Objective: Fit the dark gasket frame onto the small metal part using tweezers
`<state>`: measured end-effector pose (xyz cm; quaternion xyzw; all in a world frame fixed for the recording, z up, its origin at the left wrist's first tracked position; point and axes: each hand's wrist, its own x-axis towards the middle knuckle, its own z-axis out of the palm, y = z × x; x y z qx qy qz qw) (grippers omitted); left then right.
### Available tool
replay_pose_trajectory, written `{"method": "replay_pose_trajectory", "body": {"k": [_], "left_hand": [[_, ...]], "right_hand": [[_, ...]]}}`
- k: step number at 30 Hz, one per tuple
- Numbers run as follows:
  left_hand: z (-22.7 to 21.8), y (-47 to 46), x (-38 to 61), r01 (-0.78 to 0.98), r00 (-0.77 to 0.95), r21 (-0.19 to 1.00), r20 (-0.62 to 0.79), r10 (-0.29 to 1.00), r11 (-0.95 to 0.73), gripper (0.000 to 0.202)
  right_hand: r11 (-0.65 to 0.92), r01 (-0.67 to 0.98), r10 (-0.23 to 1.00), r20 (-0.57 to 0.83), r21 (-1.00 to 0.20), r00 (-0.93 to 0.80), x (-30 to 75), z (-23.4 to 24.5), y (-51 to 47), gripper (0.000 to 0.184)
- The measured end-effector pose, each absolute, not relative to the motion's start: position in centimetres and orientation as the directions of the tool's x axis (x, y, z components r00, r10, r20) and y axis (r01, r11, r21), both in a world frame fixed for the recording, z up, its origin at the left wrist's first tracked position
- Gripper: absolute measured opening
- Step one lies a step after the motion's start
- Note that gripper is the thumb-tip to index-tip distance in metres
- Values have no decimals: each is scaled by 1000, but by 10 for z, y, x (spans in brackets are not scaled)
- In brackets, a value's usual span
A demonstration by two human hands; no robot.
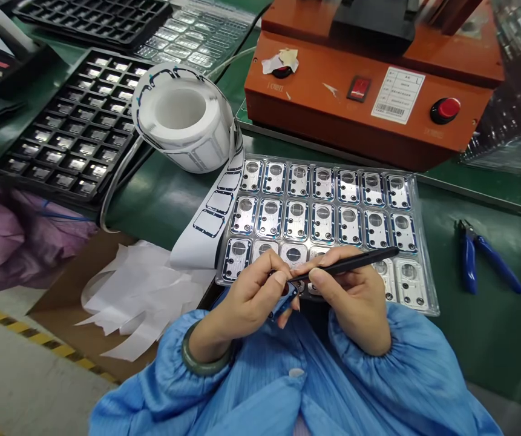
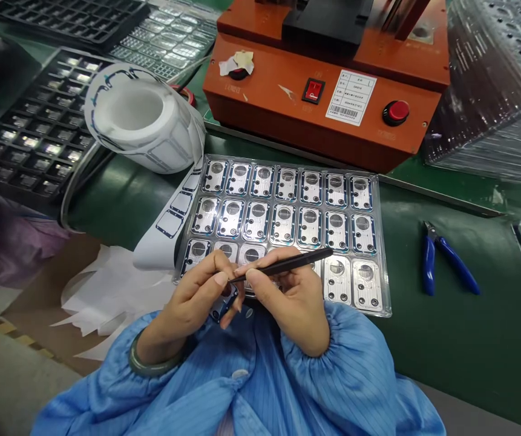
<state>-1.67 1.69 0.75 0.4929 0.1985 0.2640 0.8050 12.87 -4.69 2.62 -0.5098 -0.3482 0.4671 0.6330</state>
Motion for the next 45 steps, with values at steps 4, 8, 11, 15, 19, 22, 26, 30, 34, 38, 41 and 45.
{"method": "replay_pose_trajectory", "body": {"k": [4, 8, 11, 15, 19, 22, 26, 30, 34, 38, 41, 45], "left_hand": [[6, 17, -16, -253, 792, 886, -41, 609, 388, 20], [5, 17, -16, -240, 798, 891, -45, 601, 386, 20], [7, 19, -18, -226, 810, 880, -70, 583, 418, 21], [9, 21, -20, -208, 814, 859, -113, 570, 467, 20], [7, 23, -21, -225, 827, 851, -90, 554, 474, 19], [7, 23, -21, -233, 838, 838, -84, 539, 493, 17], [8, 22, -21, -214, 839, 863, -78, 539, 458, 15], [8, 21, -20, -189, 830, 885, -88, 551, 426, 14], [7, 20, -20, -182, 825, 895, -85, 558, 406, 13], [7, 19, -20, -190, 824, 897, -75, 561, 399, 12], [8, 19, -19, -186, 817, 901, -80, 572, 393, 12], [8, 19, -20, -177, 815, 901, -92, 573, 397, 13]], "right_hand": [[30, -325, 959, -64, -945, 276, 130, 25, -48, 14], [17, -397, 975, -72, -918, 209, 133, 24, -49, 12], [24, -388, 974, -66, -921, 217, 134, 22, -48, 12], [32, -374, 965, -69, -927, 253, 133, 21, -48, 14], [27, -355, 955, -80, -935, 284, 131, 21, -48, 14], [19, -350, 950, -93, -937, 299, 131, 21, -49, 14], [4, -324, 946, -101, -946, 308, 131, 23, -49, 15], [10, -303, 942, -93, -953, 322, 130, 24, -47, 15], [26, -294, 941, -76, -955, 330, 129, 23, -47, 15], [35, -299, 940, -70, -954, 333, 129, 23, -48, 15], [37, -292, 938, -68, -956, 340, 129, 22, -48, 15], [30, -273, 934, -71, -961, 350, 129, 22, -48, 15]]}}
